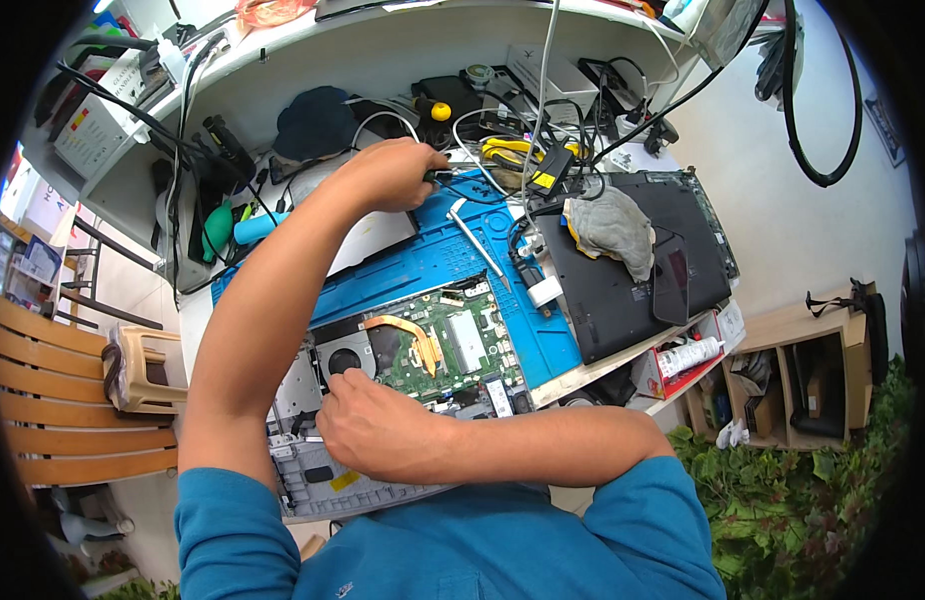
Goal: The person works on the internal components of a disassembled electronic device, likely a laptop, using a screwdriver to tighten screws and manipulate small parts. They handle a white rectangular component, possibly a battery or hard drive, and adjust various connectors and wires on the motherboard.
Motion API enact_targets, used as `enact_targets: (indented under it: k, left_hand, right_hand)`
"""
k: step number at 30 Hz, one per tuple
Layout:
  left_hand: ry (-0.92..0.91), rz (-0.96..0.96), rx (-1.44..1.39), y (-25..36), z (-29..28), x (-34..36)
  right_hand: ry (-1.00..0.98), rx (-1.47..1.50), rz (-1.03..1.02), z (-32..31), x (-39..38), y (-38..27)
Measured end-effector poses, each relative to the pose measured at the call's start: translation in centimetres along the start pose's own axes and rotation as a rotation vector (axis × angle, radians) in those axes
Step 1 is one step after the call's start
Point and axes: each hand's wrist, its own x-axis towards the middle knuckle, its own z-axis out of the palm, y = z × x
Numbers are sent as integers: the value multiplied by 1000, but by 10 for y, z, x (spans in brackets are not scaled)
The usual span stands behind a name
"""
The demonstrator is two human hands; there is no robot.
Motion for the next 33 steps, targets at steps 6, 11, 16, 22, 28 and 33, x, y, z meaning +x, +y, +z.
enact_targets:
  k: [6,11,16,22,28,33]
  left_hand:
    - [-72,-93,61,-4,-15,-68]
    - [-62,-171,41,-31,-9,-123]
    - [-5,-175,-81,-42,2,-145]
    - [65,-104,-54,-47,14,-160]
    - [304,-77,-127,-32,-21,-150]
    - [378,-72,-123,-22,-33,-146]
  right_hand:
    - [-16,5,4,-1,1,-1]
    - [-31,23,-25,-7,3,-4]
    - [-53,19,-2,-5,2,-7]
    - [-24,29,6,-2,1,-11]
    - [-76,2,16,-5,3,-14]
    - [-65,8,32,-4,3,-15]
